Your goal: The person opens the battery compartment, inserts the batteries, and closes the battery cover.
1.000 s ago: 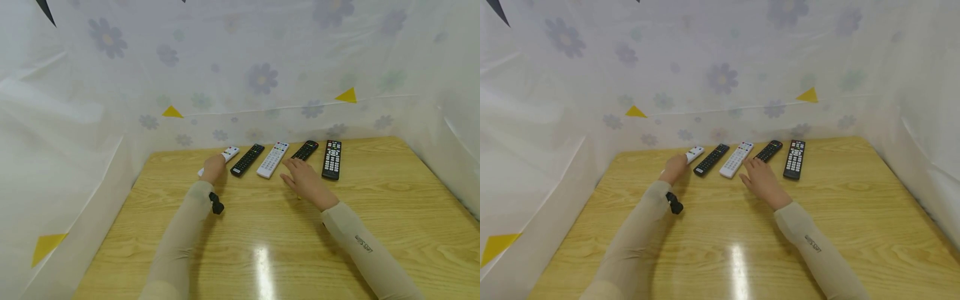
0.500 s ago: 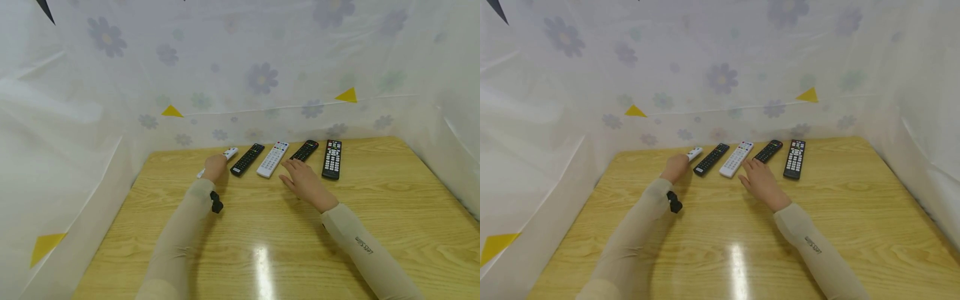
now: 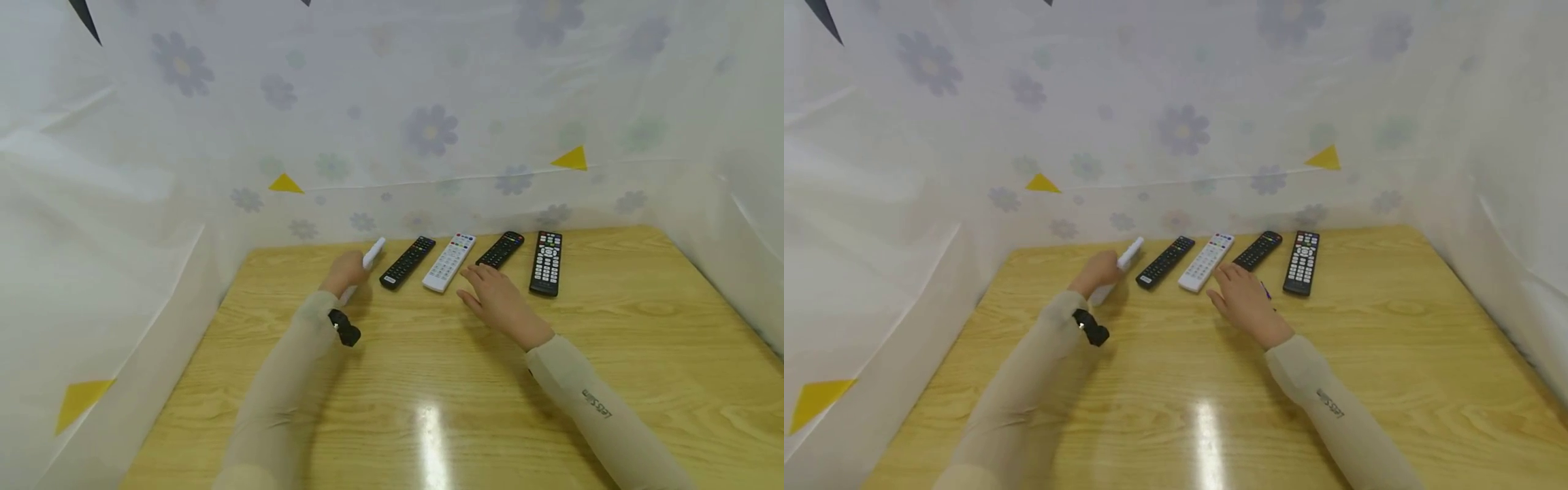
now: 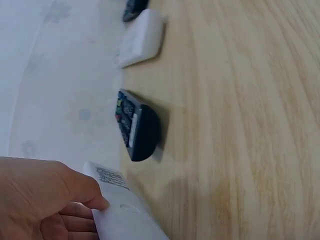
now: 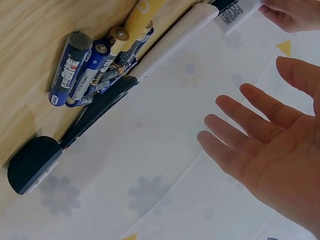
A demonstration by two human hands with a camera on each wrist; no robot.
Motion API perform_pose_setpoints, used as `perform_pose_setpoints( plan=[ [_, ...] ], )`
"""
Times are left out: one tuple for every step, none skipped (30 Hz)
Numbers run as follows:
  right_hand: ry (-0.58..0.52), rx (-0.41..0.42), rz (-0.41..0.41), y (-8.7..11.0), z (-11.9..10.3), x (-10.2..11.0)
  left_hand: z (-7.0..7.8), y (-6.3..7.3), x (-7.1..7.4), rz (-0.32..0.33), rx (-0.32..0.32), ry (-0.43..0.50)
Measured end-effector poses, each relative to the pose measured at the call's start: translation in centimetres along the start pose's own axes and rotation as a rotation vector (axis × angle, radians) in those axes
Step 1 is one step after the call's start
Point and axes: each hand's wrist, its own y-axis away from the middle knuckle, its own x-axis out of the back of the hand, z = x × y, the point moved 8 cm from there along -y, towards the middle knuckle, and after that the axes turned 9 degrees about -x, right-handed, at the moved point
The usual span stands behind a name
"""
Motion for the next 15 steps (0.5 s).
perform_pose_setpoints(
  plan=[
    [-0.001,0.000,-0.001,0.0,0.1,0.0,-0.1,0.1,0.2,0.009,0.001,0.046],
    [0.001,0.003,0.001,0.0,0.1,0.0,-0.2,0.3,0.4,0.018,0.009,0.102],
    [0.000,0.006,0.005,0.1,0.1,0.0,-0.3,0.4,0.6,0.030,0.013,0.143],
    [0.001,0.008,0.010,0.1,0.1,0.1,-0.4,0.6,0.8,0.043,0.018,0.192],
    [0.001,0.009,0.014,0.1,0.1,0.1,-0.5,0.8,0.9,0.055,0.025,0.238],
    [0.005,0.012,0.017,0.2,0.1,0.2,-0.7,0.9,1.1,0.067,0.030,0.274],
    [0.006,0.012,0.020,0.2,0.1,0.2,-0.8,1.1,1.2,0.075,0.037,0.320],
    [0.008,0.013,0.024,0.2,0.1,0.2,-0.9,1.3,1.2,0.084,0.048,0.381],
    [0.008,0.011,0.026,0.3,0.2,0.3,-1.1,1.5,1.2,0.090,0.057,0.446],
    [0.006,0.009,0.026,0.3,0.2,0.3,-1.3,1.7,1.1,0.095,0.074,0.515],
    [0.003,0.008,0.025,0.3,0.2,0.3,-1.5,2.0,1.0,0.100,0.096,0.587],
    [0.001,0.009,0.024,0.3,0.2,0.3,-1.7,2.3,0.8,0.104,0.118,0.666],
    [-0.003,0.008,0.022,0.3,0.2,0.3,-1.8,2.6,0.6,0.107,0.137,0.742],
    [-0.007,0.009,0.022,0.4,0.2,0.4,-1.9,2.8,0.4,0.109,0.158,0.822],
    [-0.013,0.010,0.020,0.4,0.1,0.4,-1.8,3.1,0.2,0.109,0.173,0.889]
  ],
)
